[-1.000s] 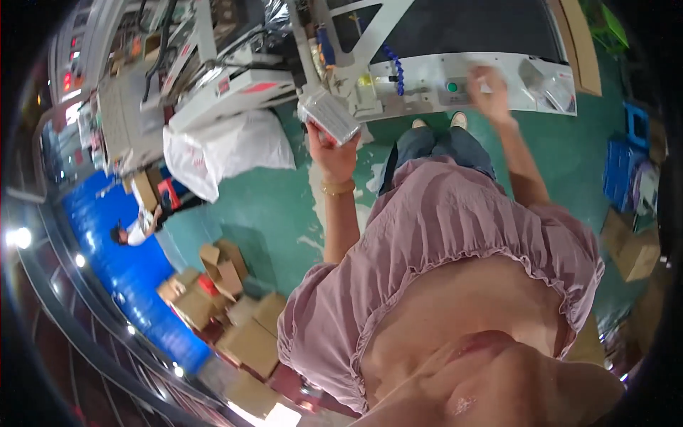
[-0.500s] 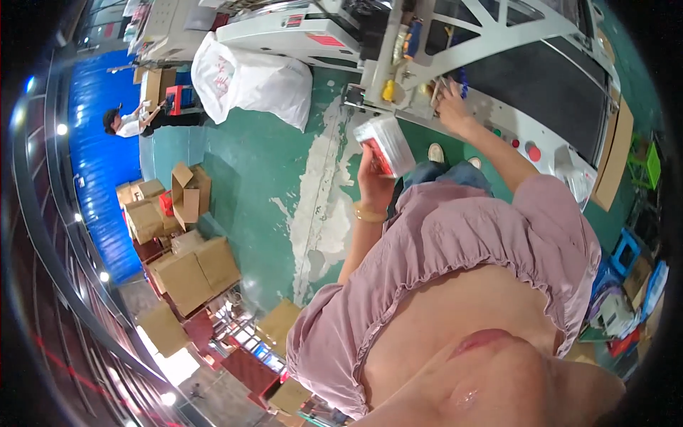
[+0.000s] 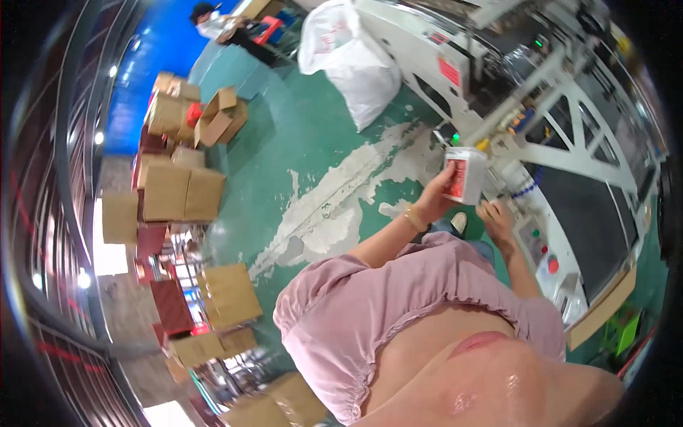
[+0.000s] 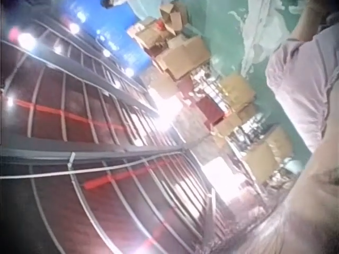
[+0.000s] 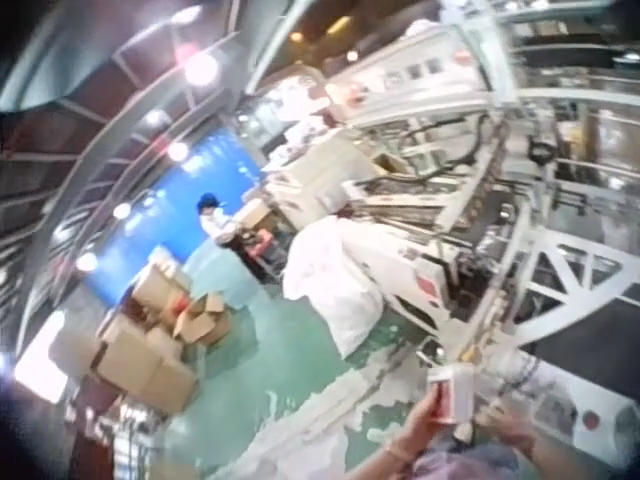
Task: Packing small white product boxes into larger cardboard shipping boxes at a workstation.
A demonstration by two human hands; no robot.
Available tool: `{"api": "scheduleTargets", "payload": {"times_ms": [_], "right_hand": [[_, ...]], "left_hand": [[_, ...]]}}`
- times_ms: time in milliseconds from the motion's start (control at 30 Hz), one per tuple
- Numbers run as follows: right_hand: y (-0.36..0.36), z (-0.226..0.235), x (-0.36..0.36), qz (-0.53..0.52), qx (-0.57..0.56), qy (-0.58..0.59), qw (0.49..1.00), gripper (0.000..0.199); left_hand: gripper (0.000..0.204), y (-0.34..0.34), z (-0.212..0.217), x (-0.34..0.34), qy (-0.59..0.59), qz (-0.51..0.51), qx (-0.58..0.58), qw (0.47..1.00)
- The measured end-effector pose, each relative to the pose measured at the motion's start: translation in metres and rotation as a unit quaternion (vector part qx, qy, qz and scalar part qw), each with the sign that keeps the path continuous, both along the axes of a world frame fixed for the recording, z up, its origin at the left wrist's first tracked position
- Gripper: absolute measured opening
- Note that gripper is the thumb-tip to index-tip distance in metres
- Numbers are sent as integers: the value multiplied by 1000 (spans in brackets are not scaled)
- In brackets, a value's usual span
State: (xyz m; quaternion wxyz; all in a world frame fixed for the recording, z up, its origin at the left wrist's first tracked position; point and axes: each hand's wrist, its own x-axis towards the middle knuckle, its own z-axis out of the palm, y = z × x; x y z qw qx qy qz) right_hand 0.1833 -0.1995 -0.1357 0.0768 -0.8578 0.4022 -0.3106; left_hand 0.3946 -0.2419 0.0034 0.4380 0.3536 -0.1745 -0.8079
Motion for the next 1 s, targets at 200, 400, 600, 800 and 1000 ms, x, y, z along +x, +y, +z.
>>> {"api": "scheduleTargets", "payload": {"times_ms": [200, 400, 600, 800, 1000], "right_hand": [[38, 97, -17, -142, 130, -378, 905, 19], [36, 129, -42, -292, 230, -656, 657, 24], [57, 174, -98, -233, 365, -585, 685, 16], [91, 162, -160, -227, 408, -481, 743, 21], [109, 159, -185, -231, 459, -492, 703, 33]], "left_hand": [[40, -20, -32, -24, 82, -67, 51, 993], [42, -22, 1, -92, 4, -110, 32, 993], [43, -10, 2, -164, 61, -215, 21, 975], [48, 15, -1, -222, 110, -231, 15, 967], [45, 26, -8, -251, 18, -233, -9, 972]]}}
